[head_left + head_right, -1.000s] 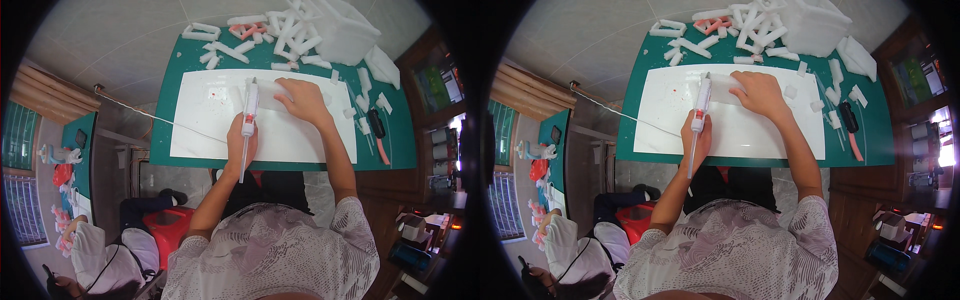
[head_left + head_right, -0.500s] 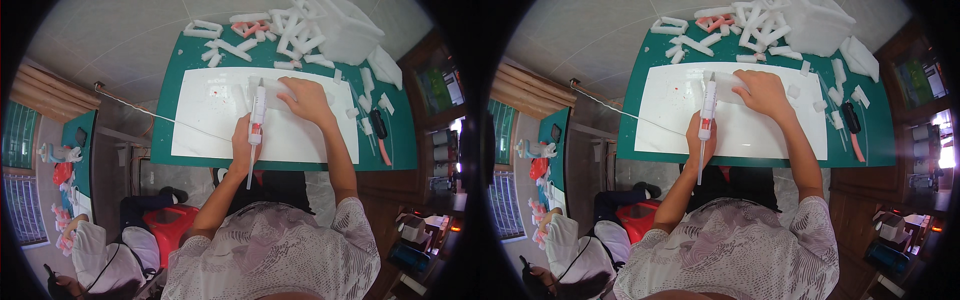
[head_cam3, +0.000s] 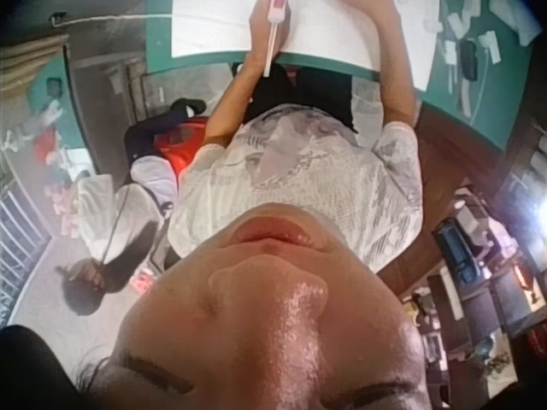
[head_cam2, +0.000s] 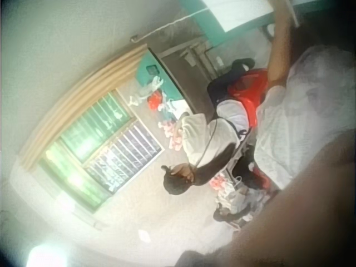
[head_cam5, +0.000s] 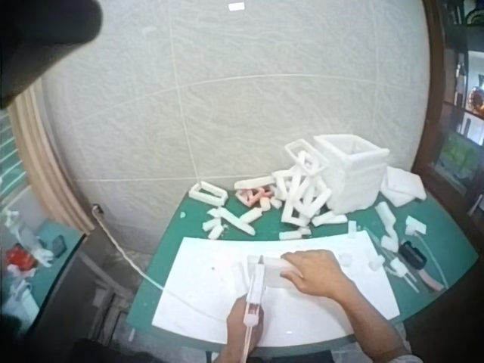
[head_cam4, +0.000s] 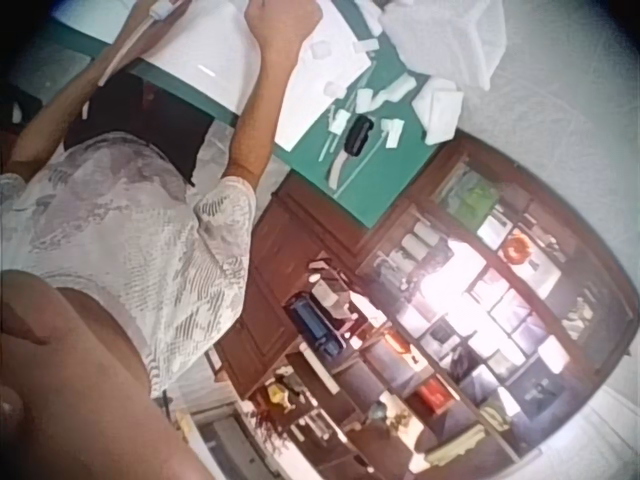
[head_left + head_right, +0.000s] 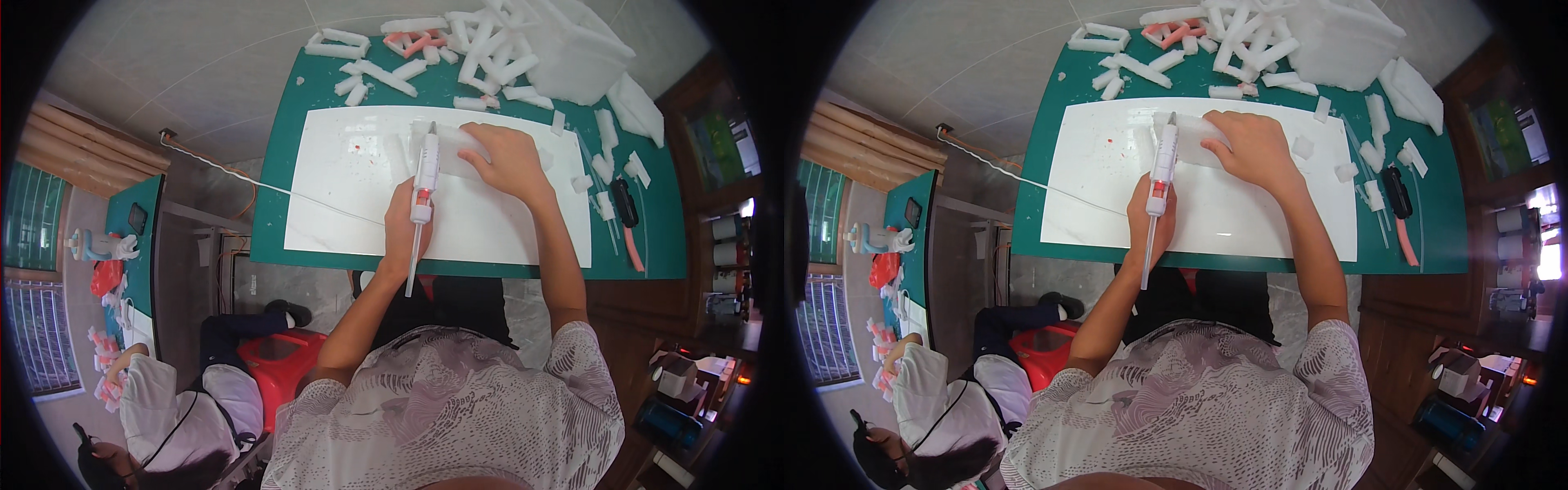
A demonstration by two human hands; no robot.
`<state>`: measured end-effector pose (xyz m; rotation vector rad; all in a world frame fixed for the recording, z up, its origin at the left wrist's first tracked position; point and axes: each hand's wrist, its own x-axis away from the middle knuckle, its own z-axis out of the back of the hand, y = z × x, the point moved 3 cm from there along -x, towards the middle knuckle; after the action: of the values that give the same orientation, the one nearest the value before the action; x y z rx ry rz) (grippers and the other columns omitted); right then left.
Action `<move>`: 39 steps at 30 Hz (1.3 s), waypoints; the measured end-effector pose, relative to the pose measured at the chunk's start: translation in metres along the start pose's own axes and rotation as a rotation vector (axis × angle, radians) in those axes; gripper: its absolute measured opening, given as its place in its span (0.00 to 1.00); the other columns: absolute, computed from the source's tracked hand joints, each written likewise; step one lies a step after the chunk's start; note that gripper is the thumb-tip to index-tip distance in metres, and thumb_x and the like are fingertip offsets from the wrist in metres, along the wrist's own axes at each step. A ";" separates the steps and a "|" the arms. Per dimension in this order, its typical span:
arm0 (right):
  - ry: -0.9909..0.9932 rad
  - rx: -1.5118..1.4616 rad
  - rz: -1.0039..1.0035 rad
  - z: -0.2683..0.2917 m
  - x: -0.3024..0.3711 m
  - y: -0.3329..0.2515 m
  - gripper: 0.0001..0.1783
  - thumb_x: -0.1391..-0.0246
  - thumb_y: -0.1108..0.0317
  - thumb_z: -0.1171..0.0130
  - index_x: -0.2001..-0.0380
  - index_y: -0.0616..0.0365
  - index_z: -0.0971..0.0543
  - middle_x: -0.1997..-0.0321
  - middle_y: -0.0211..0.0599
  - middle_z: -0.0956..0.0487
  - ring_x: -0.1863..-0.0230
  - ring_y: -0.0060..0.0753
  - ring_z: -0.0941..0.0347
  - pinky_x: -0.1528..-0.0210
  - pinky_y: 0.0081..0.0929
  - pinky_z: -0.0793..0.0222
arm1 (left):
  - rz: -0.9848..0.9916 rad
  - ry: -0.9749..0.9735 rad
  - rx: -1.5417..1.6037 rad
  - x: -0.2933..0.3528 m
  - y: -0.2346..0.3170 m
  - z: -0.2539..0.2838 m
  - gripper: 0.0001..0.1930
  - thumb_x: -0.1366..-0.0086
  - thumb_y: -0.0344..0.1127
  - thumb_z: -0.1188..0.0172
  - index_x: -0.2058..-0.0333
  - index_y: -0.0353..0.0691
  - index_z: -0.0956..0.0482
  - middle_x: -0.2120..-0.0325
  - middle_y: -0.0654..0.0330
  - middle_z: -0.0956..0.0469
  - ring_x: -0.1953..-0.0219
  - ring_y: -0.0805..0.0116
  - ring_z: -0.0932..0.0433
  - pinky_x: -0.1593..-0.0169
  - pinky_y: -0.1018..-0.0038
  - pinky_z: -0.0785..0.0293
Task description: The person assembles foam structures by applying hot glue to foam pieces using a hot glue gun and joining the pieces together by hand.
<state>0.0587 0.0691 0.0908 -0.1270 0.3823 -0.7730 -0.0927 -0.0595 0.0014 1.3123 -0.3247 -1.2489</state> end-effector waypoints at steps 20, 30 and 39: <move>0.016 -0.013 0.027 -0.001 0.001 0.003 0.21 0.43 0.54 0.38 0.51 0.53 0.19 0.57 0.41 0.17 0.57 0.47 0.21 0.56 0.37 0.27 | 0.069 -0.017 0.036 -0.001 0.007 0.001 0.04 0.32 0.25 0.45 0.61 0.31 0.27 0.73 0.48 0.26 0.72 0.56 0.27 0.64 0.67 0.28; 0.010 -0.014 0.037 0.000 0.002 0.002 0.21 0.43 0.55 0.37 0.51 0.54 0.19 0.59 0.40 0.17 0.58 0.47 0.21 0.56 0.36 0.27 | 0.062 -0.003 0.020 0.001 0.004 0.001 0.04 0.32 0.26 0.44 0.61 0.31 0.27 0.73 0.47 0.25 0.73 0.55 0.26 0.65 0.66 0.28; 0.009 -0.012 0.062 -0.001 0.003 0.002 0.20 0.42 0.57 0.38 0.50 0.54 0.20 0.61 0.41 0.18 0.60 0.47 0.22 0.57 0.37 0.28 | 0.030 -0.013 0.047 0.002 0.003 0.002 0.03 0.32 0.25 0.44 0.63 0.31 0.27 0.73 0.48 0.26 0.73 0.58 0.27 0.66 0.67 0.29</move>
<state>0.0613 0.0683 0.0891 -0.1224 0.3979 -0.7108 -0.0922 -0.0631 0.0037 1.3353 -0.3843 -1.2312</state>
